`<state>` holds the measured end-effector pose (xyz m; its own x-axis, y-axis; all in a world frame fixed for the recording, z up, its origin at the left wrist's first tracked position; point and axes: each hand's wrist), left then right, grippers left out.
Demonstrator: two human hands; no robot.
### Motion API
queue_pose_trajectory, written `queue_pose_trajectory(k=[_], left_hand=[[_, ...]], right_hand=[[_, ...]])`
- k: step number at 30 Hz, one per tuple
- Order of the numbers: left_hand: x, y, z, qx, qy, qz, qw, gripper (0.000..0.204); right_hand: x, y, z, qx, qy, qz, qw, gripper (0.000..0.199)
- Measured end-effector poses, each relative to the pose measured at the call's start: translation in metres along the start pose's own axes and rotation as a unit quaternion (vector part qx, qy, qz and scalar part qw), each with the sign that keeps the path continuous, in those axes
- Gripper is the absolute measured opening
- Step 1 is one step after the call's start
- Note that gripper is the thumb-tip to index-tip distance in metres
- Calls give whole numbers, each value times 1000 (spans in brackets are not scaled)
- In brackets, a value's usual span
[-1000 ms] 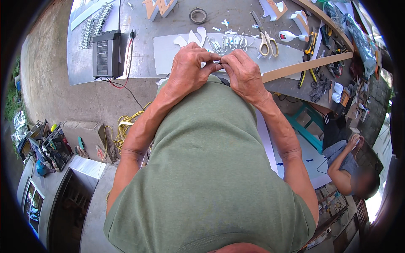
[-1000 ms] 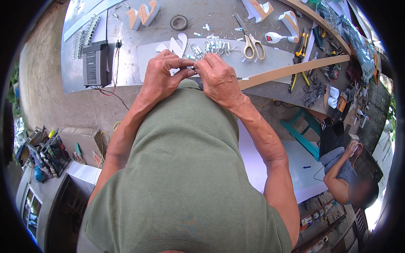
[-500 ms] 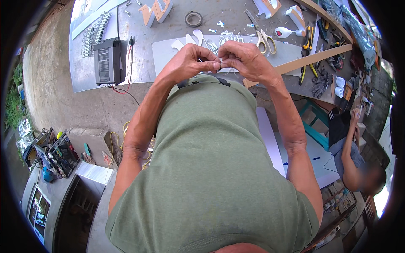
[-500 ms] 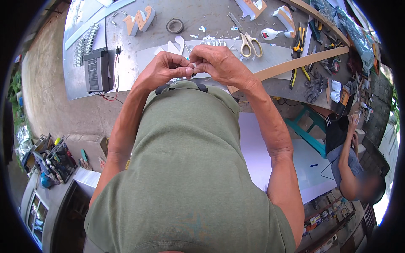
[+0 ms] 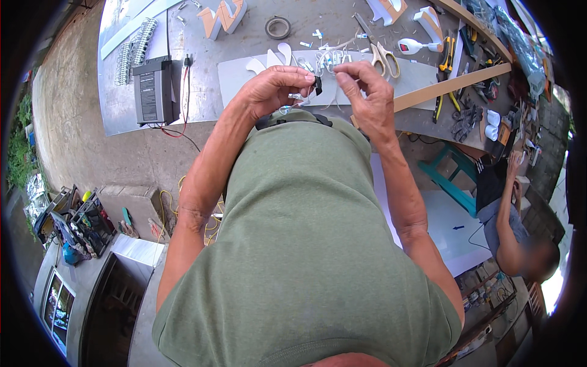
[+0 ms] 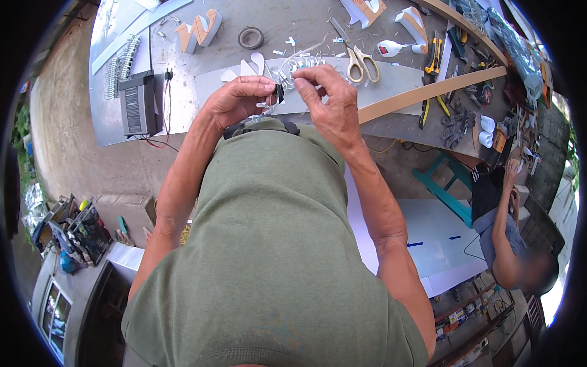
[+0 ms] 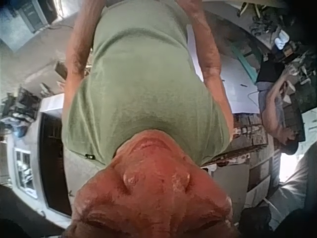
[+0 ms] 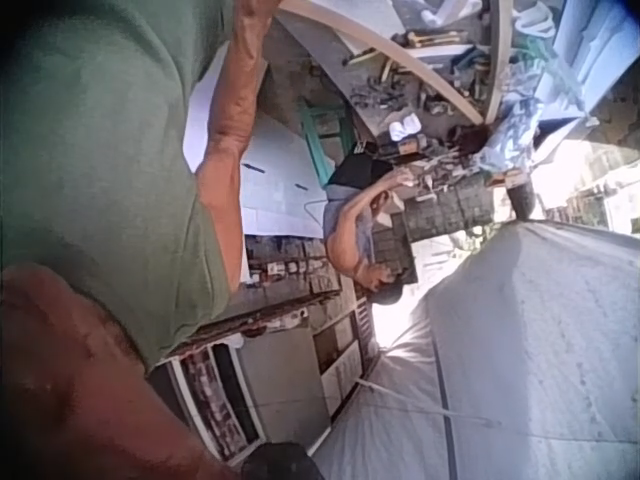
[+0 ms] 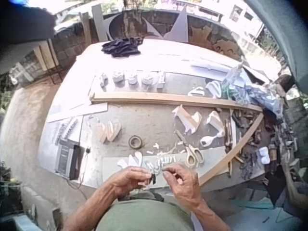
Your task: Preparing and applying electrical tape to LED modules for sign assembly.
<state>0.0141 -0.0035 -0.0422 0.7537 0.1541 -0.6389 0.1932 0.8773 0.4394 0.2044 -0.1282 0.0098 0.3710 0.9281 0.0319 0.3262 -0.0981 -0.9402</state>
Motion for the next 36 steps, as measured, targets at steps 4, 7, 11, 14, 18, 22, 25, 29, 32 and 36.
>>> queue_pose_trajectory(k=[4,7,11,14,18,22,25,29,32,36], left_hand=[[6,-1,1,-15,-25,-7,1000,16],[7,-1,4,-8,-15,-12,1000,16],[6,-3,7,21,-13,-11,1000,14],[5,-2,12,45,-17,-7,999,12],[6,-3,8,33,-41,24,998,13],[8,-5,7,29,-50,46,997,16],[4,-1,16,97,-28,61,993,13],[7,-4,15,117,-22,69,991,13],[10,-7,10,104,-27,84,991,15],[10,-7,11,117,-25,94,988,16]], right_hand=[[-15,-1,11,103,-37,119,987,21],[-17,-1,11,154,-46,199,967,23],[-17,6,8,192,-76,215,955,24],[-18,20,1,277,-102,235,926,23],[-18,10,1,396,-79,293,867,25],[-22,9,3,360,-91,344,862,29],[-24,10,2,371,-102,356,852,27],[-28,17,-1,359,-77,343,865,25],[-30,15,-4,380,-80,313,867,25],[-30,6,3,305,-28,247,919,24]])
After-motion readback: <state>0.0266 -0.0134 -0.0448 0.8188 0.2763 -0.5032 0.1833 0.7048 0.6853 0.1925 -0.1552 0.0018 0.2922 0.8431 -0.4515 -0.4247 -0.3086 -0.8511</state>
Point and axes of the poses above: each hand's wrist, its own x-axis towards the middle knuckle, its own z-axis out of the palm, y = z × x, and after that the axes turned 2 degrees about -z, right-handed
